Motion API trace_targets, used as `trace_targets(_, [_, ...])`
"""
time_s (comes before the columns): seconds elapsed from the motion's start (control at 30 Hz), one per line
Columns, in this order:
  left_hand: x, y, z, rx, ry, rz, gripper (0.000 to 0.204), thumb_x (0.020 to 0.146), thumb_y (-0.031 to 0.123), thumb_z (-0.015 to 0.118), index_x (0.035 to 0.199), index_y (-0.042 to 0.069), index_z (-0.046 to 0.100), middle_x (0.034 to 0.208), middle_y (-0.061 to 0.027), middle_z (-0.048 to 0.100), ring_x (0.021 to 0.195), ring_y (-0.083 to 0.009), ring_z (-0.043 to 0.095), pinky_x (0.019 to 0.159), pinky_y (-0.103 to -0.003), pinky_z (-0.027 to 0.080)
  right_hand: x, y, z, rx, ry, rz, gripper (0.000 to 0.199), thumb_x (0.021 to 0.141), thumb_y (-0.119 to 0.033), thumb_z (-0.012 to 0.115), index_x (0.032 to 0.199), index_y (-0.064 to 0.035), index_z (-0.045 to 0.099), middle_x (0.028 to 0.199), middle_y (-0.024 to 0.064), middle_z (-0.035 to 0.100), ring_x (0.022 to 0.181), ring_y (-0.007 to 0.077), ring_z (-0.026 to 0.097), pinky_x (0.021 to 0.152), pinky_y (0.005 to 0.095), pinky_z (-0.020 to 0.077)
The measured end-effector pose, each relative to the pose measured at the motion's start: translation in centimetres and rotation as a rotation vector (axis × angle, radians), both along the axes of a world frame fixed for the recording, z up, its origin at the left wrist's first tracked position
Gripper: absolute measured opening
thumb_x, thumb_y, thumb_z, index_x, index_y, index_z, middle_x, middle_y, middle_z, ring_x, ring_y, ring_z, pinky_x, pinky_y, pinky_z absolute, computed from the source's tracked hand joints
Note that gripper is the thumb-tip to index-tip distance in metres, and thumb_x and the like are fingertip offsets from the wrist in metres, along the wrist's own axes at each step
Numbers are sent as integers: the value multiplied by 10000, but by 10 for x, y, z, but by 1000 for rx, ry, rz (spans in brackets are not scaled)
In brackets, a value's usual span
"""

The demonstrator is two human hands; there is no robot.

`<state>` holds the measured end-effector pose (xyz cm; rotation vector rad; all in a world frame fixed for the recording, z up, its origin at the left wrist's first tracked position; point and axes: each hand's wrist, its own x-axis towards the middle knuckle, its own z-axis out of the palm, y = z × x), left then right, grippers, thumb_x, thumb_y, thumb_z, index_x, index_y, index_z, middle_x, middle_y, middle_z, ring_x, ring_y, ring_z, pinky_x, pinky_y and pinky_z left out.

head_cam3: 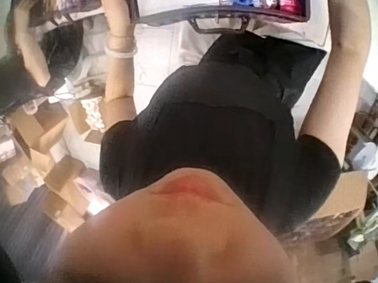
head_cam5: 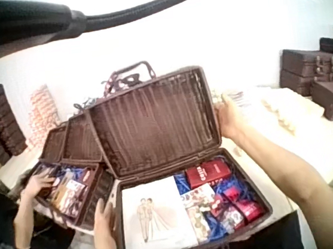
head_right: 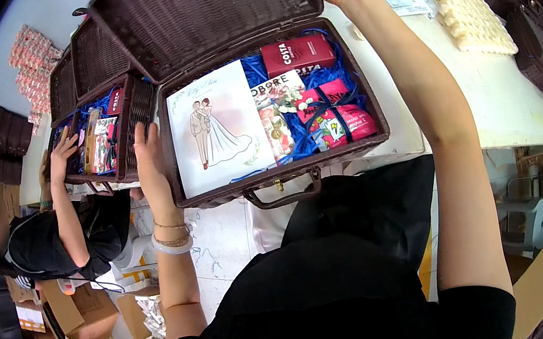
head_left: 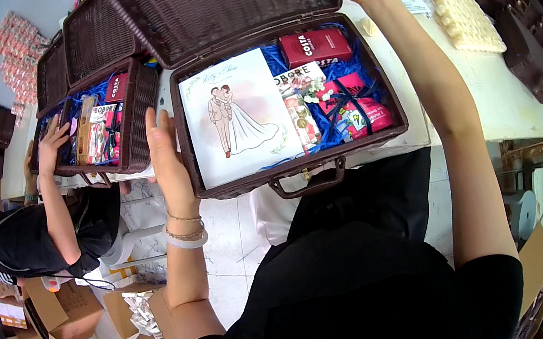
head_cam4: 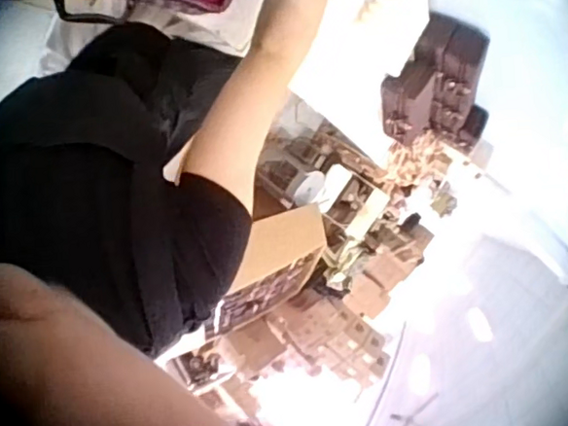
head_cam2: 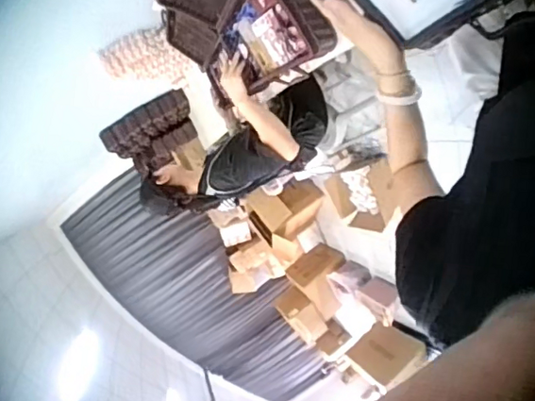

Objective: The person assembles gift baskets by placing small packaged items, artificial flowers, and a printed card into wicker suitcases. They arrange the contents, close the suitcases, and move them aside, repeating the process for multiple units.

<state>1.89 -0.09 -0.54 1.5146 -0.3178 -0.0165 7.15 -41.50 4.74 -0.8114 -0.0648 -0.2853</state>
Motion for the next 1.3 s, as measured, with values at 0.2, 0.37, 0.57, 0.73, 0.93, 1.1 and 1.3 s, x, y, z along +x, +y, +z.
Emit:
trace_targets(0.2, [3, 24, -1, -591, 507, -184, 908, 873, 685, 296, 1414, -41, 219, 1388, -203, 391, 1313, -310, 318, 1090, -391, 243, -127, 39, 6, -606, 82, -154, 680, 879, -561, 478, 1277, -11, 439, 1300, 142, 482, 1114, 245, 482, 949, 438, 375])
trace_targets(0.37, [-14, 30, 9, -627, 547, -523, 766, 866, 623, 438, 1282, -20, 457, 1289, -139, 500, 1177, -294, 476, 1001, -414, 374, -221, 105, -29, -284, 402, -80, 704, 867, -503, 545, 1326, 13, 412, 1331, 158, 446, 1188, 228, 454, 990, 346, 378])
trace_targets(0.57, [-64, -26, 27, -417, 505, -399, 517, 890, 331, 498, 1280, -5, 453, 1280, -146, 507, 1153, -268, 507, 987, -404, 390, -288, 105, -5, -124, 304, -389, 665, 825, -315, 621, 1313, 71, 387, 1223, 174, 529, 1105, 234, 523, 956, 326, 403])
trace_targets(0.73, [-97, -136, 58, -356, 630, -725, 499, 923, 333, 468, 1284, -10, 447, 1274, -125, 521, 1156, -236, 507, 1005, -369, 369, -382, 31, 19, -138, 461, -920, 499, 828, -304, 621, 1175, 41, 527, 1098, 168, 605, 943, 243, 603, 871, 344, 469])
trace_targets(0.93, [-121, -379, 121, -387, 536, -1317, 492, 897, 340, 534, 1269, 25, 468, 1276, -93, 518, 1169, -204, 487, 1032, -361, 338, -473, -158, 76, -193, 210, -1196, 418, 864, -348, 600, 1121, -20, 579, 1084, 109, 631, 946, 241, 615, 868, 375, 479])
trace_targets(1.1, [-170, -592, 174, -375, 494, -1490, 482, 904, 333, 507, 1266, 19, 461, 1319, -138, 480, 1223, -264, 453, 1051, -449, 321, -550, -329, 122, -259, 160, -1266, 388, 845, -358, 591, 1060, -37, 623, 1042, 107, 652, 937, 239, 623, 846, 385, 484])
trace_targets(1.3, [-201, -775, 160, -371, 622, -1650, 468, 876, 422, 494, 1126, 34, 571, 1145, -166, 600, 1022, -298, 565, 924, -417, 431, -604, -478, 121, -370, 245, -1395, 411, 844, -371, 597, 1060, -22, 613, 1041, 124, 650, 932, 252, 624, 848, 398, 484])
